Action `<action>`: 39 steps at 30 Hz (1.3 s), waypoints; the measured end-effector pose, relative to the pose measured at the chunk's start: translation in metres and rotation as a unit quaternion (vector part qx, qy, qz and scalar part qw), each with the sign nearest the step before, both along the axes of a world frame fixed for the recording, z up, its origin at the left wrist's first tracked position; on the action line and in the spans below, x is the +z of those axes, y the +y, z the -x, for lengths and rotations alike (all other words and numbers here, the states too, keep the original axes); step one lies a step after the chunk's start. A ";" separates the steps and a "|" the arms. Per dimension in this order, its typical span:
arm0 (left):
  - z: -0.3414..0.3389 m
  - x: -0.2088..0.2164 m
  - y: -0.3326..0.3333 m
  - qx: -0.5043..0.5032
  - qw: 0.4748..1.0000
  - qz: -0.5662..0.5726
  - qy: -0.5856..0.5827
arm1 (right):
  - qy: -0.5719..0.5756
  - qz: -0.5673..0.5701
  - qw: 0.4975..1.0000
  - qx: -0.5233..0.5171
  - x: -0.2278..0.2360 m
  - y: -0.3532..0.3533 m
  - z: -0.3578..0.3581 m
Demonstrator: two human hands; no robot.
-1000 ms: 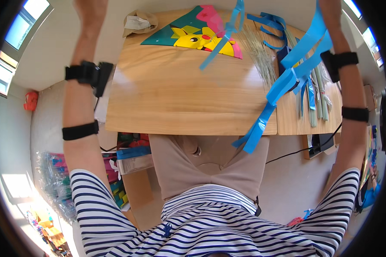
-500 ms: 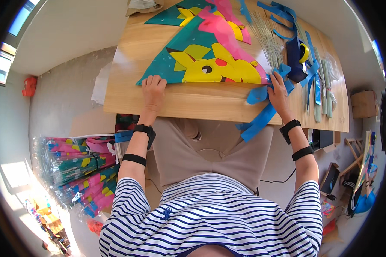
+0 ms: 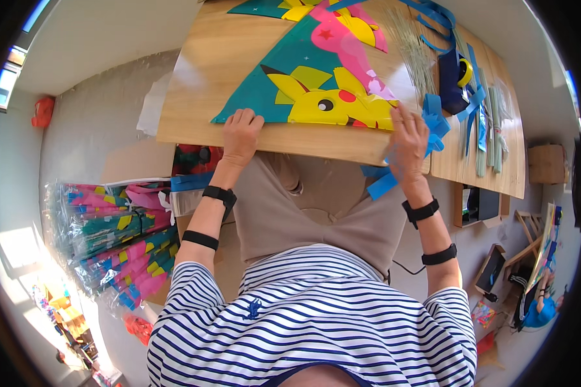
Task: The recorder is assembling and packaging a series of colorful kites at a workspace.
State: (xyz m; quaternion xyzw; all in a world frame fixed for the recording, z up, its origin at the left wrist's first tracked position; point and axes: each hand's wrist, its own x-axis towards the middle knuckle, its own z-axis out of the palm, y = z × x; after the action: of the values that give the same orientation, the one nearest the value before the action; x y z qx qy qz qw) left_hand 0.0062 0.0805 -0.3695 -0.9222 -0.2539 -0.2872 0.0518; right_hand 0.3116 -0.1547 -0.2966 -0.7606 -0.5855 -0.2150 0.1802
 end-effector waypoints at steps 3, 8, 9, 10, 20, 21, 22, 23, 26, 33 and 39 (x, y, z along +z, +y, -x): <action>0.002 0.000 -0.005 -0.005 1.000 0.002 -0.006 | 0.094 0.075 0.986 0.118 -0.014 0.030 0.070; 0.001 0.000 -0.012 -0.007 1.000 0.027 -0.012 | 0.114 0.128 0.969 0.178 -0.049 0.070 0.128; 0.001 -0.001 -0.014 -0.008 0.999 0.033 -0.014 | 0.115 0.131 0.968 0.179 -0.057 0.074 0.131; 0.003 -0.001 -0.015 -0.007 0.999 0.044 -0.007 | 0.113 0.133 0.969 0.175 -0.064 0.074 0.133; 0.032 0.001 -0.041 0.002 0.990 0.139 0.020 | 0.111 0.140 0.970 0.164 -0.078 0.077 0.138; 0.036 0.001 -0.041 -0.001 0.987 0.161 0.021 | 0.108 0.138 0.971 0.164 -0.078 0.077 0.138; 0.040 0.002 -0.040 -0.002 0.986 0.166 0.023 | 0.107 0.138 0.970 0.167 -0.079 0.077 0.138; 0.044 0.002 -0.038 -0.003 0.985 0.171 0.024 | 0.105 0.139 0.970 0.169 -0.079 0.077 0.137; 0.055 0.002 -0.033 0.008 0.983 0.181 0.024 | 0.101 0.138 0.970 0.170 -0.081 0.078 0.136; 0.086 -0.008 -0.014 0.049 0.989 0.138 -0.001 | 0.098 0.127 0.973 0.166 -0.081 0.078 0.139; 0.094 -0.010 -0.011 0.073 0.983 0.162 -0.039 | 0.112 0.121 0.972 0.169 -0.079 0.077 0.139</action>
State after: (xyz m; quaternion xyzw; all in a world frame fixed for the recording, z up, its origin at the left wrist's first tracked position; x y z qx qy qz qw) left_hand -0.0877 0.0698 -0.3798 -0.8856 -0.3655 -0.2730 -0.0871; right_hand 0.1730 -0.0778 -0.3751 -0.6863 -0.7031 -0.0225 0.1850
